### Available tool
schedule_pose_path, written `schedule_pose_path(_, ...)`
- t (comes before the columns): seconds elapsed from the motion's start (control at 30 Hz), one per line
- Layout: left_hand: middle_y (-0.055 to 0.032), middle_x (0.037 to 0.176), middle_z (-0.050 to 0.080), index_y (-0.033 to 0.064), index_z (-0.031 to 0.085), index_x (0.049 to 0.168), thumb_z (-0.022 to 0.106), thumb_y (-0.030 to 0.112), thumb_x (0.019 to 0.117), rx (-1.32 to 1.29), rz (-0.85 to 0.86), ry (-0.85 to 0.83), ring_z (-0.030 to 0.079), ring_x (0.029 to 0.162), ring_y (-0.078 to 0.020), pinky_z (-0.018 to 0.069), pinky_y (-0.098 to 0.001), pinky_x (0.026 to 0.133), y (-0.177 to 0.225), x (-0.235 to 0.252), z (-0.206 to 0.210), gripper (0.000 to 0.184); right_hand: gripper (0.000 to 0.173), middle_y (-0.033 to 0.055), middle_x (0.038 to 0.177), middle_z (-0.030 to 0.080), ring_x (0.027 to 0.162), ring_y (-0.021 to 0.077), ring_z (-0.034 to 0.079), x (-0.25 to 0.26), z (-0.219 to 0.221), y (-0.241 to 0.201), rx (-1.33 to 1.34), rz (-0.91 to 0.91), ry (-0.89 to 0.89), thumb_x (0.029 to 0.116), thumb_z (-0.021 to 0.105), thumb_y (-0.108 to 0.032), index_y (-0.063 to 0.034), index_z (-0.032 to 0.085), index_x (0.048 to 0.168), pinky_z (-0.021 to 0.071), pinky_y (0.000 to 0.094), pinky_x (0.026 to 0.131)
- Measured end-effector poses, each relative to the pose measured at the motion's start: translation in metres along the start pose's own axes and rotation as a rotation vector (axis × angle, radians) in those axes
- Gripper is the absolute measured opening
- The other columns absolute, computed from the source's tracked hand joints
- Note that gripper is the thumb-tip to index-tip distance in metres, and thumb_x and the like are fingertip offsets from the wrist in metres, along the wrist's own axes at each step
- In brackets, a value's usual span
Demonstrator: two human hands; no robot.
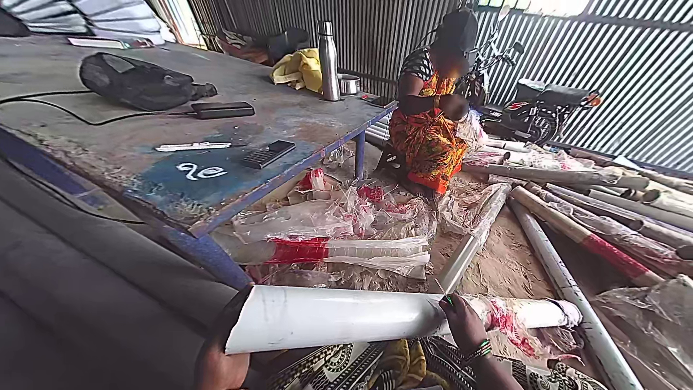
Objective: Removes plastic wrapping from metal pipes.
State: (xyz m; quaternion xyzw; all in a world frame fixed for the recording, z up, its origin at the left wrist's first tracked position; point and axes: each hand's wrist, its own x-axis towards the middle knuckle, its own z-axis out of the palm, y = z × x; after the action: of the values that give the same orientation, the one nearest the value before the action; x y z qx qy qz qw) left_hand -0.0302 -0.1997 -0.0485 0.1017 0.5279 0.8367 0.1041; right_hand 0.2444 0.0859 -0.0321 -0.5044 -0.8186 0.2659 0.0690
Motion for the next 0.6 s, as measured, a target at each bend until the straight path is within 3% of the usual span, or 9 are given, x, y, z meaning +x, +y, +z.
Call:
schedule_pose_path(0.17, 0.0032, 0.119, 0.069, 0.0023, 0.052, 0.134, 0.029, 0.015, 0.1070, -0.066, 0.044, -0.066, 0.066, 0.109, -0.0046, 0.0544, -0.0247, 0.097, -0.008, 0.001, -0.005, 0.038, 0.028, 0.0218, 0.106, 0.071, 0.103, 0.0362, 0.068, -0.003, -0.014, 0.013, 0.121, -0.022, -0.048, 0.1004, 0.064, -0.022, 0.0022, 0.071, 0.114, 0.0482, 0.0569, 0.094)
schedule_pose_path(0.23, 0.0026, 0.117, 0.071, 0.0030, 0.054, 0.131, 0.029, 0.014, 0.1069, -0.141, 0.040, -0.075, 0.067, 0.108, -0.0060, 0.0554, -0.0261, 0.096, -0.008, -0.001, -0.005, 0.036, 0.027, 0.0167, 0.101, 0.074, 0.096, 0.0320, 0.070, -0.012, -0.024, 0.016, 0.166, -0.009, 0.008, 0.1046, 0.057, -0.019, 0.0008, 0.070, 0.118, 0.0499, 0.0546, 0.091)
schedule_pose_path(0.33, 0.0049, 0.114, 0.072, 0.0061, 0.056, 0.128, 0.025, 0.016, 0.1082, -0.211, 0.016, -0.054, 0.068, 0.107, -0.0051, 0.0565, -0.0267, 0.095, -0.007, -0.003, -0.002, 0.038, 0.026, 0.0116, 0.094, 0.073, 0.080, 0.0232, 0.064, -0.025, -0.043, 0.021, 0.256, 0.047, 0.128, 0.1061, 0.054, -0.016, -0.0007, 0.069, 0.119, 0.0484, 0.0478, 0.080)
schedule_pose_path(0.5, 0.0022, 0.118, 0.070, 0.0034, 0.052, 0.132, 0.016, 0.020, 0.1088, -0.216, 0.040, -0.073, 0.066, 0.111, -0.0073, 0.0544, -0.0292, 0.098, -0.007, 0.000, -0.002, 0.046, 0.026, 0.0085, 0.094, 0.070, 0.079, 0.0155, 0.061, -0.055, -0.087, 0.034, 0.289, 0.073, 0.265, 0.1058, 0.052, -0.017, -0.0025, 0.067, 0.122, 0.0477, 0.0405, 0.078)
schedule_pose_path(0.6, -0.0121, 0.125, 0.063, -0.0023, 0.039, 0.139, 0.010, 0.021, 0.1095, -0.279, 0.013, 0.046, 0.064, 0.115, -0.0197, 0.0531, -0.0408, 0.100, -0.002, -0.004, 0.007, 0.048, 0.029, 0.0084, 0.094, 0.071, 0.076, 0.0157, 0.060, -0.066, -0.110, 0.065, 0.234, 0.112, 0.363, 0.1080, 0.048, -0.020, -0.0022, 0.067, 0.122, 0.0470, 0.0410, 0.075)
